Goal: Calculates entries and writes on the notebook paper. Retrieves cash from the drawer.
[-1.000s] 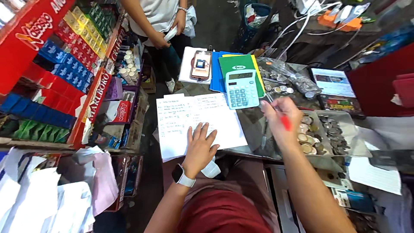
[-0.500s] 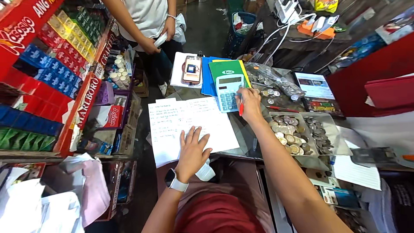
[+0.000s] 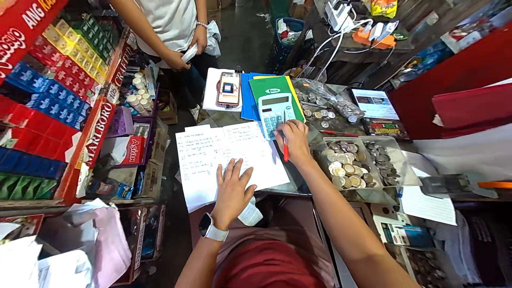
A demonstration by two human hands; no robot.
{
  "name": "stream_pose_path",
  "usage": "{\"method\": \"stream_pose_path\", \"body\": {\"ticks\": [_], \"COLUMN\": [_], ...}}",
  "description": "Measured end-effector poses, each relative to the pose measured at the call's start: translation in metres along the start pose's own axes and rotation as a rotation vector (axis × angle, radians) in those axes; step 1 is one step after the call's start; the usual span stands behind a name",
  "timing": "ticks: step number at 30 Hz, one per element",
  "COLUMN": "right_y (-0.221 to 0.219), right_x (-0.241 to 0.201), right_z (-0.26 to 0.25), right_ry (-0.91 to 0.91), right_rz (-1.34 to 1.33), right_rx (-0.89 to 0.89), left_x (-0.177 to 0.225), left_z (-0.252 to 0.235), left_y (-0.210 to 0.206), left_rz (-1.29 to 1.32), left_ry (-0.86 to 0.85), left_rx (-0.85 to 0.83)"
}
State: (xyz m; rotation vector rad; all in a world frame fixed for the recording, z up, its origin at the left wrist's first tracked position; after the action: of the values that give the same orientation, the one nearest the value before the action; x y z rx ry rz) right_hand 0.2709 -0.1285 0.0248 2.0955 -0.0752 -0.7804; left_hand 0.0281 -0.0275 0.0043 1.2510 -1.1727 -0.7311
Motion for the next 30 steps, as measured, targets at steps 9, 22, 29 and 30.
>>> {"method": "stream_pose_path", "body": {"ticks": [9,22,29,30], "right_y": [0.001,0.007,0.013,0.009], "right_x": [0.008,0.001,-0.033,-0.044], "right_z": [-0.008,0.02,0.032,0.033], "right_ry": [-0.063,-0.023,-0.077,-0.112], "right_rz": [0.006,0.023,-0.203,-0.325], "right_rx": [0.036,0.021,0.138,0.116], "left_x": [-0.001,0.004,0.003,0.003], "left_z": [0.001,-0.002,-0.002,-0.001], "left_y": [-0.002,0.0,0.0,-0.001], "left_rz": [0.002,0.026,0.034,0.04], "left_ry": [-0.001,0.008,0.013,0.011], "left_rx": [0.015,0.003,0.008,0.015]}}
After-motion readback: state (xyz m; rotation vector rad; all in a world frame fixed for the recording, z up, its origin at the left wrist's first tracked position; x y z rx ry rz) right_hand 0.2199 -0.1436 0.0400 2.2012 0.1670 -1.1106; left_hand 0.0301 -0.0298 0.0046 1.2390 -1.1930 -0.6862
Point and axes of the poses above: each hand's wrist, its own z-axis away from the middle knuckle, its own y-axis out of the back of the hand, x = y × z, the point moved 1 cm from there along -z, towards the middle knuckle, and after that the axes turned 15 degrees about -z, right-handed, at the moved point
